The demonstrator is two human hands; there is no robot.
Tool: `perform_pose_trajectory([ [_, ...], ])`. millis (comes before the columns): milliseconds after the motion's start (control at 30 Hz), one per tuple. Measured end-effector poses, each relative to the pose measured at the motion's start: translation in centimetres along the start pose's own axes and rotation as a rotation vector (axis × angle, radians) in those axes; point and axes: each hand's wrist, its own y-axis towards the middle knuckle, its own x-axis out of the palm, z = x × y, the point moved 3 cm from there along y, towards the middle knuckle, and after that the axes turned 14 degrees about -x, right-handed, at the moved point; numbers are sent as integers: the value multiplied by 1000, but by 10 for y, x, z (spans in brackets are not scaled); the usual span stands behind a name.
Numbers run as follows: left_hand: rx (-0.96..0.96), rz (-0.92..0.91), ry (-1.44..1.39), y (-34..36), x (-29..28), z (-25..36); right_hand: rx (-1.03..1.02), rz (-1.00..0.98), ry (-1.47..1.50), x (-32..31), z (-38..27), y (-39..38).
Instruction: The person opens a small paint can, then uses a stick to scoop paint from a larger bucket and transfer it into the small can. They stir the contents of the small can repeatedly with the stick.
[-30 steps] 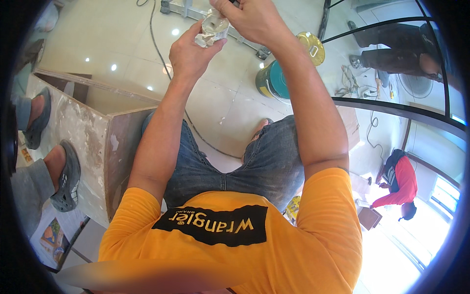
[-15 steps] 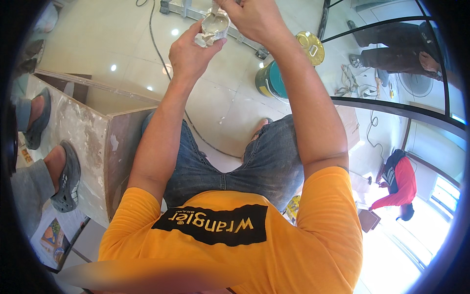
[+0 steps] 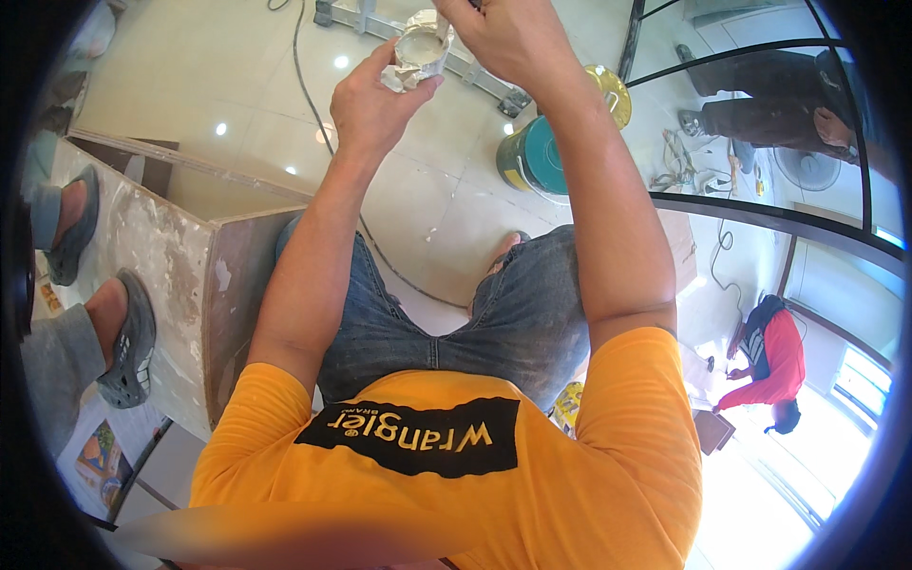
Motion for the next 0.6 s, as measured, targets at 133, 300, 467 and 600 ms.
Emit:
perform_pose_trajectory([
  [133, -20, -22, 0, -2, 0, 2, -179, 61, 293, 4, -8, 1],
  [300, -24, -7, 7, 0, -2, 1, -35, 76, 75, -1, 0, 0],
  [467, -11, -18, 7, -2, 0, 2, -27, -23, 124, 6, 2, 1],
  [600, -11, -18, 12, -2, 0, 2, -109, 131, 280, 7, -1, 1],
])
